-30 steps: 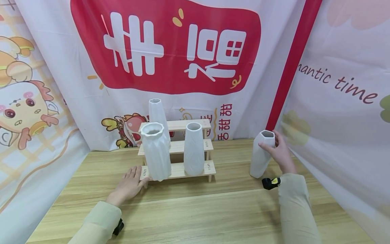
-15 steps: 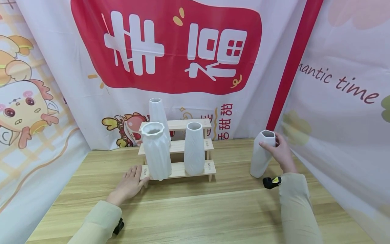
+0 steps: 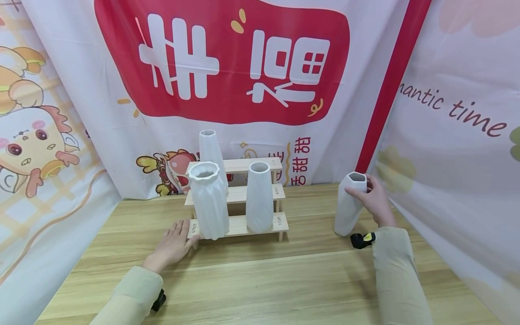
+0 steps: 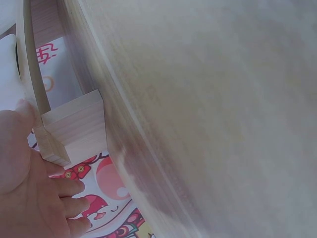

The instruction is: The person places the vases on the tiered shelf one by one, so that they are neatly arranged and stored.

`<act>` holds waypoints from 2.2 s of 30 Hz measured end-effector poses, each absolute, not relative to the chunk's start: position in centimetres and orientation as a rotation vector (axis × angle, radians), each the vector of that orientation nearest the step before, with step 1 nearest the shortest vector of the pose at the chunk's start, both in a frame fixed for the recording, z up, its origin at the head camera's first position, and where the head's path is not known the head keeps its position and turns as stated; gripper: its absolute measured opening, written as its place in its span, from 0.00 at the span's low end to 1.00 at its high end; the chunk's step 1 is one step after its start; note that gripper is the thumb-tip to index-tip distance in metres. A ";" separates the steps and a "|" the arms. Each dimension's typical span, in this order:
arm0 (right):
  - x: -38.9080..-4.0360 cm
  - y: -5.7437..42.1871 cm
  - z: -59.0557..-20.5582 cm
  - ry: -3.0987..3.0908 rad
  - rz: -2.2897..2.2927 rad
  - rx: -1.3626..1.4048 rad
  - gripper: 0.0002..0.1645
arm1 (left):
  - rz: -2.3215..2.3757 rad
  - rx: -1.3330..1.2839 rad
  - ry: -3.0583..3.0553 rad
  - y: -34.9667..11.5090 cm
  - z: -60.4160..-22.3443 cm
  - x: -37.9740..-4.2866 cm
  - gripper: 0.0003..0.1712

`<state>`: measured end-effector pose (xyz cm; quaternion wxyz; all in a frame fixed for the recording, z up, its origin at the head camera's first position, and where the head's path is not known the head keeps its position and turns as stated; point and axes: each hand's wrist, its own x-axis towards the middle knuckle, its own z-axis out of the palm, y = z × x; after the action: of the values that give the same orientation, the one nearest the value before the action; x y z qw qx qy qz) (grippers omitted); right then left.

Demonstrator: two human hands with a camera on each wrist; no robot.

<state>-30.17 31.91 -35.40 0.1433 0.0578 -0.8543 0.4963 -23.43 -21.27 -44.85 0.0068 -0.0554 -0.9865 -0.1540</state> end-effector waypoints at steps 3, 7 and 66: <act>-30.2 31.8 -35.3 -2.470 1.416 0.164 0.40 | -0.479 -0.172 -3.093 -21.2 -44.8 -23.4 0.42; -30.4 31.5 -35.0 -2.473 1.404 0.152 0.40 | -0.472 -0.174 -3.098 -21.2 -44.7 -23.4 0.42; -32.6 18.3 -23.1 -2.424 1.502 0.392 0.46 | -0.496 -0.202 -3.077 -21.3 -44.5 -23.2 0.41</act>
<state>-32.64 18.34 -23.07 0.1313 0.1349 -0.8349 0.5172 -23.17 -21.28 -44.54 0.0092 -0.0646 -0.9852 -0.1587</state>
